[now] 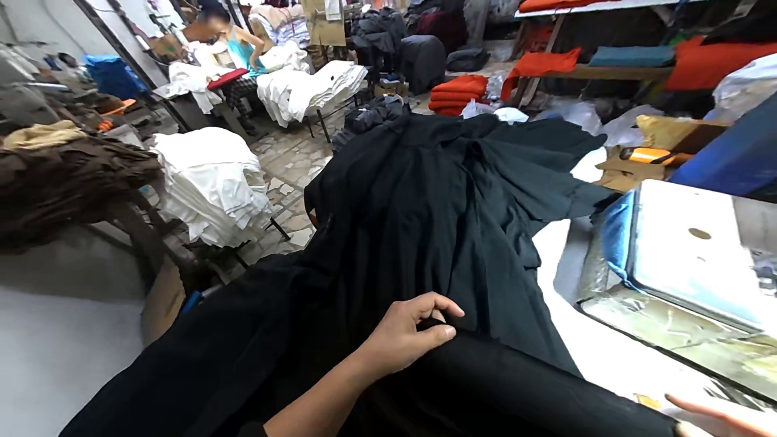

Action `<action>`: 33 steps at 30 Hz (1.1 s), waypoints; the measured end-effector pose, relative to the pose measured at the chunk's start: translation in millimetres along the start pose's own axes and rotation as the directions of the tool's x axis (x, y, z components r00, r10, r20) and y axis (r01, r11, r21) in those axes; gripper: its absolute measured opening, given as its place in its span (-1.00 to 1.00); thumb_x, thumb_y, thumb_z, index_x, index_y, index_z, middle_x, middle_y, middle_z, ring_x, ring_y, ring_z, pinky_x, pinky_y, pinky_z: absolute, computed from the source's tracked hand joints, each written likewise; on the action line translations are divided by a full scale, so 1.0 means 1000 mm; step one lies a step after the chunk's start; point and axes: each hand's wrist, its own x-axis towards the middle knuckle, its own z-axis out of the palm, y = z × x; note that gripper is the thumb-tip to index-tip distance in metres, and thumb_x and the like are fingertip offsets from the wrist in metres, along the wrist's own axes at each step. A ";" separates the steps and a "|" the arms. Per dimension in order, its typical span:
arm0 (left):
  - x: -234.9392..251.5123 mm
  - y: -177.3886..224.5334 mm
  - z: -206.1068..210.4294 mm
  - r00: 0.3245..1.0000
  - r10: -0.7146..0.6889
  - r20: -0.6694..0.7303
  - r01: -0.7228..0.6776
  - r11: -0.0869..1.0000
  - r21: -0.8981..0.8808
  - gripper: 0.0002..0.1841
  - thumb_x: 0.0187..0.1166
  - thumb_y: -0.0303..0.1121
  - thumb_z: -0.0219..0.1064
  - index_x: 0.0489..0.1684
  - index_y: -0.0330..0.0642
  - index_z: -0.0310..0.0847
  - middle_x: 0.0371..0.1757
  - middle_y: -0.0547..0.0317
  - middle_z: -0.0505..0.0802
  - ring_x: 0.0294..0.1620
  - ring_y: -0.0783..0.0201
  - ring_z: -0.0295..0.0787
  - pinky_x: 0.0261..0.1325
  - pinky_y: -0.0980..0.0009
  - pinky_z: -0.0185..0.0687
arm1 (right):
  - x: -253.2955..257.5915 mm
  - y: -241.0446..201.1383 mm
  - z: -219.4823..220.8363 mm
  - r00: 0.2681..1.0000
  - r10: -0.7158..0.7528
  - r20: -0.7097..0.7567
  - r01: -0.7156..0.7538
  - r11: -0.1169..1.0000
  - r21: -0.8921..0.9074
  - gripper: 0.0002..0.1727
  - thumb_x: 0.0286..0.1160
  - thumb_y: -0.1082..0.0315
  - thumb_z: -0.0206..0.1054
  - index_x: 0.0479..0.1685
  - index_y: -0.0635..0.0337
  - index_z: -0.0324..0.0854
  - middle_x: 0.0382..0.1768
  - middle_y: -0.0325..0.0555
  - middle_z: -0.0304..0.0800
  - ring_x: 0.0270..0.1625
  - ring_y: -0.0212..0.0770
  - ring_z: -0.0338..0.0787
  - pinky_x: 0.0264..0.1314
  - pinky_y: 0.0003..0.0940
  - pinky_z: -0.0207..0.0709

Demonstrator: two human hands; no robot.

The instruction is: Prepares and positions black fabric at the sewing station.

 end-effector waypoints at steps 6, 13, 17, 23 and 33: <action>0.011 -0.054 0.008 0.993 -0.071 -0.090 0.069 0.997 -0.030 -0.71 0.60 -0.49 0.29 0.24 -0.38 0.63 -0.15 0.23 0.80 -0.16 0.57 0.67 0.03 0.58 0.59 | 0.010 0.055 0.010 0.990 0.054 -0.133 -0.058 0.998 -0.021 -0.74 0.59 0.54 0.25 0.17 0.18 0.67 0.07 -0.58 0.86 0.15 -0.62 0.79 0.29 -0.58 0.66; 0.014 -0.069 0.009 0.995 0.002 -0.105 -0.015 0.992 -0.126 -0.79 0.61 -0.57 0.26 0.10 -0.47 0.64 0.03 0.12 0.81 0.04 0.55 0.72 0.21 0.56 0.63 | 0.011 0.064 0.015 0.989 0.020 -0.147 -0.038 0.992 -0.122 -0.76 0.62 0.54 0.23 0.16 0.25 0.68 0.05 -0.59 0.85 0.11 -0.69 0.77 0.27 -0.65 0.64; 0.014 -0.071 0.010 0.994 0.018 -0.112 -0.034 0.989 -0.145 -0.81 0.61 -0.57 0.26 0.07 -0.48 0.64 0.01 0.13 0.82 0.04 0.55 0.73 0.23 0.57 0.63 | 0.009 0.067 0.013 0.989 0.014 -0.147 -0.035 0.990 -0.138 -0.72 0.65 0.50 0.26 0.19 0.01 0.73 0.14 -0.69 0.84 0.17 -0.67 0.77 0.28 -0.62 0.64; 0.015 -0.074 0.010 0.993 0.045 -0.113 -0.059 0.990 -0.127 -0.81 0.62 -0.56 0.26 0.06 -0.49 0.64 -0.02 0.12 0.83 0.03 0.55 0.72 0.21 0.56 0.63 | 0.009 0.068 0.013 0.987 0.006 -0.160 -0.031 0.988 -0.153 -0.73 0.65 0.49 0.27 0.20 0.03 0.73 0.13 -0.69 0.85 0.16 -0.67 0.77 0.27 -0.61 0.65; 0.015 -0.076 0.013 0.988 0.067 -0.137 -0.084 0.989 -0.122 -0.83 0.61 -0.58 0.26 0.04 -0.47 0.64 -0.02 0.15 0.81 0.03 0.56 0.72 0.20 0.57 0.64 | 0.008 0.066 0.014 0.986 -0.009 -0.164 -0.019 0.986 -0.164 -0.73 0.61 0.54 0.26 0.15 0.13 0.74 0.09 -0.65 0.86 0.12 -0.70 0.76 0.25 -0.65 0.64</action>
